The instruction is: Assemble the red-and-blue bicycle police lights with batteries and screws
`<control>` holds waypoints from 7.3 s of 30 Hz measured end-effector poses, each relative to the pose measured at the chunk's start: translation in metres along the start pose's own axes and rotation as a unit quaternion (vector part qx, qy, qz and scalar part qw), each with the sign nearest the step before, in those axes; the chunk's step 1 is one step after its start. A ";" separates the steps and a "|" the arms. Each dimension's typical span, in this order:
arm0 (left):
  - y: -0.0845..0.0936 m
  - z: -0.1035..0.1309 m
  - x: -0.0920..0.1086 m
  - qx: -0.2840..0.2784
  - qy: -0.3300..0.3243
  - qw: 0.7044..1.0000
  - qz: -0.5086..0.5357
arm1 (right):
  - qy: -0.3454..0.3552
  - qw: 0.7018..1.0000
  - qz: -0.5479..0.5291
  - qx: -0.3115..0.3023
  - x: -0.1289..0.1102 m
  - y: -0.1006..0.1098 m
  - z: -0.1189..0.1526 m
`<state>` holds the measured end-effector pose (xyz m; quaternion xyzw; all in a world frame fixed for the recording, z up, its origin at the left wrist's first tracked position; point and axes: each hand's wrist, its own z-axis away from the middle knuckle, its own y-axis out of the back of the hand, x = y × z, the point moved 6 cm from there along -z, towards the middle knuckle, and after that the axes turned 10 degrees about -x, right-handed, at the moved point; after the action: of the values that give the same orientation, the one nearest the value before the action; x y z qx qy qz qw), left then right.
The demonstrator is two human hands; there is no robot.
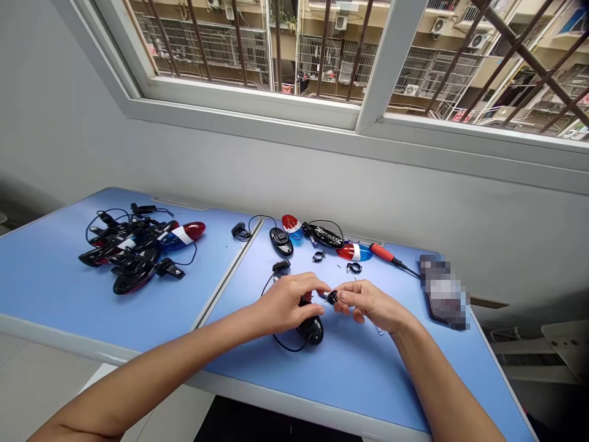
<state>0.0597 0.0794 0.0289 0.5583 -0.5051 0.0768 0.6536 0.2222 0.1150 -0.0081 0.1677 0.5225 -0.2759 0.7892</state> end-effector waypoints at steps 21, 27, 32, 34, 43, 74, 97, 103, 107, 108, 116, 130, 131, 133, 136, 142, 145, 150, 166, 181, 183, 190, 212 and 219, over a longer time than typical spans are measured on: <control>0.027 -0.005 -0.053 0.120 0.163 0.890 0.409 | 0.115 0.784 0.568 0.222 0.000 -0.019 -0.015; 0.015 -0.006 -0.058 0.074 0.170 0.883 0.430 | 0.255 0.704 0.618 0.241 -0.009 -0.036 -0.023; 0.012 -0.007 -0.052 0.069 0.161 0.878 0.446 | 0.258 0.692 0.636 0.224 -0.004 -0.046 -0.038; 0.014 -0.008 -0.049 0.081 0.152 0.881 0.440 | 0.255 0.681 0.644 0.238 -0.003 -0.046 -0.038; 0.017 -0.009 -0.045 0.144 0.139 0.892 0.405 | 0.377 0.766 0.395 0.340 -0.023 -0.025 0.000; 0.003 -0.007 -0.040 0.078 0.186 0.889 0.412 | 0.384 0.650 0.566 0.331 -0.038 -0.054 0.013; -0.001 -0.005 -0.039 0.081 0.202 0.885 0.411 | 0.338 0.639 0.604 0.337 -0.032 -0.063 0.013; 0.000 -0.005 -0.040 0.087 0.203 0.877 0.427 | 0.361 0.663 0.563 0.336 -0.029 -0.062 0.012; 0.001 -0.005 -0.040 0.094 0.204 0.874 0.431 | 0.373 0.674 0.546 0.329 -0.029 -0.060 0.013; 0.001 -0.005 -0.040 0.095 0.205 0.875 0.429 | 0.373 0.681 0.544 0.318 -0.029 -0.059 0.012; 0.009 -0.004 -0.036 0.115 0.174 0.916 0.342 | 0.363 0.710 0.541 0.266 -0.033 -0.052 0.010; 0.008 -0.003 -0.032 0.126 0.159 0.937 0.286 | 0.348 0.679 0.581 0.284 -0.030 -0.058 0.011; 0.008 -0.002 -0.032 0.126 0.157 0.938 0.283 | 0.344 0.673 0.589 0.287 -0.030 -0.057 0.012; 0.008 -0.002 -0.031 0.126 0.153 0.940 0.276 | 0.336 0.660 0.603 0.297 -0.032 -0.056 0.013; 0.007 -0.001 -0.030 0.124 0.148 0.943 0.270 | 0.334 0.663 0.606 0.286 -0.031 -0.056 0.012; 0.010 -0.002 -0.029 0.125 0.129 0.953 0.245 | 0.327 0.652 0.610 0.309 -0.029 -0.053 0.010; 0.011 -0.002 -0.024 0.119 0.113 0.960 0.227 | 0.340 0.635 0.602 0.344 -0.032 -0.054 0.015; 0.006 -0.002 -0.018 0.101 0.109 0.970 0.193 | 0.363 0.618 0.583 0.383 -0.037 -0.057 0.023; 0.024 -0.003 -0.021 0.042 0.086 0.980 0.173 | 0.251 0.712 0.566 0.331 -0.042 -0.051 0.029; 0.017 0.021 -0.041 -0.047 0.042 0.967 0.248 | 0.115 0.778 0.576 0.222 -0.008 -0.079 0.012; 0.016 0.021 -0.039 -0.053 0.037 0.968 0.244 | 0.126 0.786 0.566 0.215 -0.007 -0.075 0.011; 0.021 0.028 -0.046 -0.028 0.078 0.965 0.250 | 0.168 0.792 0.546 0.216 -0.004 -0.069 0.012; 0.014 0.028 -0.047 -0.011 0.123 0.963 0.239 | 0.162 0.796 0.544 0.212 -0.002 -0.067 0.012; 0.013 0.029 -0.048 -0.014 0.126 0.964 0.234 | 0.160 0.800 0.539 0.210 -0.003 -0.066 0.012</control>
<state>0.0118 0.0829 -0.0026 0.4010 -0.5362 0.2904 0.6836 0.1899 0.0572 0.0012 0.6255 0.3959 0.1213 0.6613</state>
